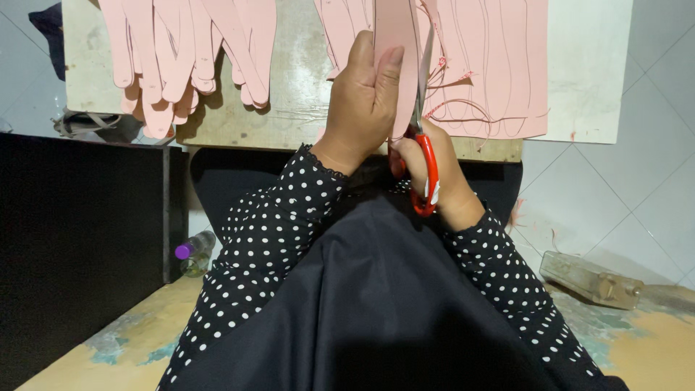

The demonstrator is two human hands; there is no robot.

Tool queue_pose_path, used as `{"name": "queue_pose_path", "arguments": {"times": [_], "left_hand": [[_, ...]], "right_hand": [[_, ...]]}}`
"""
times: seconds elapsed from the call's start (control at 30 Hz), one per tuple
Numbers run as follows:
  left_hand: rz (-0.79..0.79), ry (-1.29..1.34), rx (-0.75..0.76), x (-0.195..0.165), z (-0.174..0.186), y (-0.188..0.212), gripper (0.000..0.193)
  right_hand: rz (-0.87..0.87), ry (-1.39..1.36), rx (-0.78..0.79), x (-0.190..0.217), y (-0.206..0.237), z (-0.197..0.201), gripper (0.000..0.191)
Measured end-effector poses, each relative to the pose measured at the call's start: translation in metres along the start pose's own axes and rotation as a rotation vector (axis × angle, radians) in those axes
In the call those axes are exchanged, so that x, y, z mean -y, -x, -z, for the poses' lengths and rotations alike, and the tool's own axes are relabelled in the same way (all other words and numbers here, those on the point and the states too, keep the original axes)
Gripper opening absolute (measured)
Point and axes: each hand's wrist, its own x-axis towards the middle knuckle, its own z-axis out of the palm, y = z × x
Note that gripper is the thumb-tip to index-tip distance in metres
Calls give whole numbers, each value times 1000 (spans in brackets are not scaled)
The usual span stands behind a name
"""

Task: The person cuts pink insole-shaped shoe components from a sheet of pink material using red-handled scissors, following drawn outlines. They trim each cut piece along its edge and set finished pieces with a growing pile of completed cut components on the workbench.

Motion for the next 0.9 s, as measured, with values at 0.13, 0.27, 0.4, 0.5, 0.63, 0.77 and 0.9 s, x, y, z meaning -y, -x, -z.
{"name": "queue_pose_path", "arguments": {"times": [0.13,0.27,0.4,0.5,0.63,0.77,0.9], "left_hand": [[-29,20,-7,1,-1,1,24],[-26,17,-7,2,-1,0,25],[-3,16,4,3,0,-1,25],[-16,7,-1,3,1,-1,24],[14,-41,69,0,1,3,22],[15,93,84,-3,2,4,21],[73,31,83,-4,2,4,22]], "right_hand": [[-82,0,-45,0,0,-2,15],[-159,8,-86,1,0,-3,15],[-168,-20,-102,-1,2,-5,18],[-165,-54,-96,-4,1,-5,16],[-98,41,-62,-6,-2,4,15],[-36,38,-45,-6,-1,8,17],[-100,-28,-90,-5,-1,-1,21]]}}
